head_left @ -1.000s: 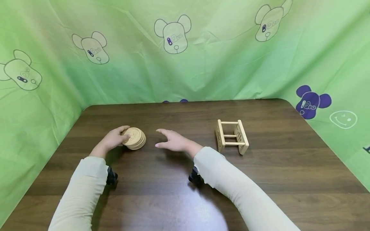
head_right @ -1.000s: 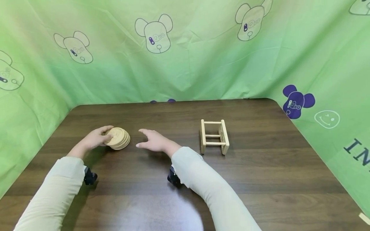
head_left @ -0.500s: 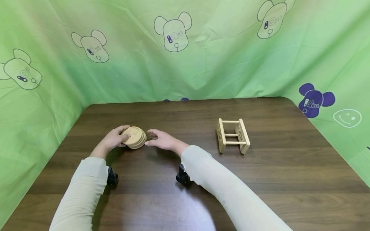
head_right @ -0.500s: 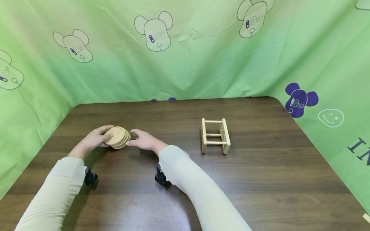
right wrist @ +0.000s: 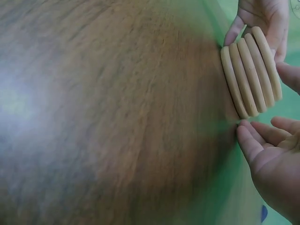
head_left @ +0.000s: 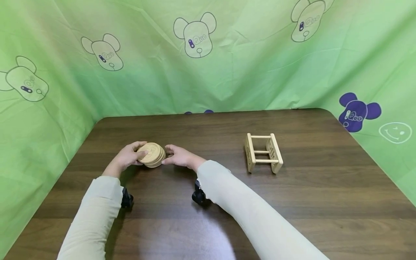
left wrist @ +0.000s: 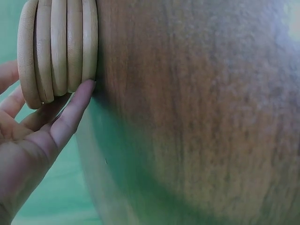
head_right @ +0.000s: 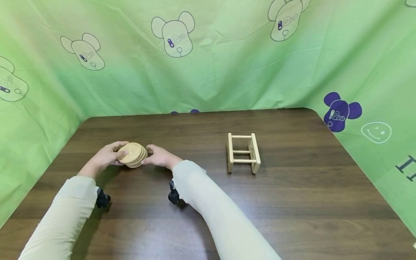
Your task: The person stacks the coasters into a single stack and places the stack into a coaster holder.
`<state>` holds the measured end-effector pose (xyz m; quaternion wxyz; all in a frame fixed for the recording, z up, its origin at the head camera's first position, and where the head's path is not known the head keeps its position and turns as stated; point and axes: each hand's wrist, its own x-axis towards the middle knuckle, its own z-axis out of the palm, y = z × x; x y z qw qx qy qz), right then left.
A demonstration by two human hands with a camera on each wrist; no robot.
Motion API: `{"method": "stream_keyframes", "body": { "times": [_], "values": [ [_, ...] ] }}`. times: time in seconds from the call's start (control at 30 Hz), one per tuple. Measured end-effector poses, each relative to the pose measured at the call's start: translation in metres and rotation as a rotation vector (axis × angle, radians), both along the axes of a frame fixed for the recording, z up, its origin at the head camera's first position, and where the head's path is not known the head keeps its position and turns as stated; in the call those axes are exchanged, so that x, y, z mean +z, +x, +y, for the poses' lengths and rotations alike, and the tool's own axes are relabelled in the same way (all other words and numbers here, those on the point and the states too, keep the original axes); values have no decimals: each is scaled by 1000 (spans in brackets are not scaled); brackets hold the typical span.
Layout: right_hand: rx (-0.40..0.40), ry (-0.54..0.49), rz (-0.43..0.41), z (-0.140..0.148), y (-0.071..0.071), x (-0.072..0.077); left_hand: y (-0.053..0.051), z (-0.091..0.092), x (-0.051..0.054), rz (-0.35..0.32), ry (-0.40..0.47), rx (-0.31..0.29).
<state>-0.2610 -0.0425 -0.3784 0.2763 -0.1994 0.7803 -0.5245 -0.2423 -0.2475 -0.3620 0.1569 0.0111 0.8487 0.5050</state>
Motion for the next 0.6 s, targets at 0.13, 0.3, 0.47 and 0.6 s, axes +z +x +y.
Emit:
{"method": "stream_keyframes", "body": {
  "times": [0.13,0.3,0.47,0.6],
  "values": [
    [-1,-10,-10,-5,-1,0,0,1,-1,0,1,10],
    [-5,-1,17,-10,-1,-3,0,2,-3,6,25,26],
    [-27,-30,5,-13,0,-6,-1,0,-6,11,66,41],
    [-55,-88,-34,-14,2,-8,-2,-1,-7,7,74,50]
  ]
}}
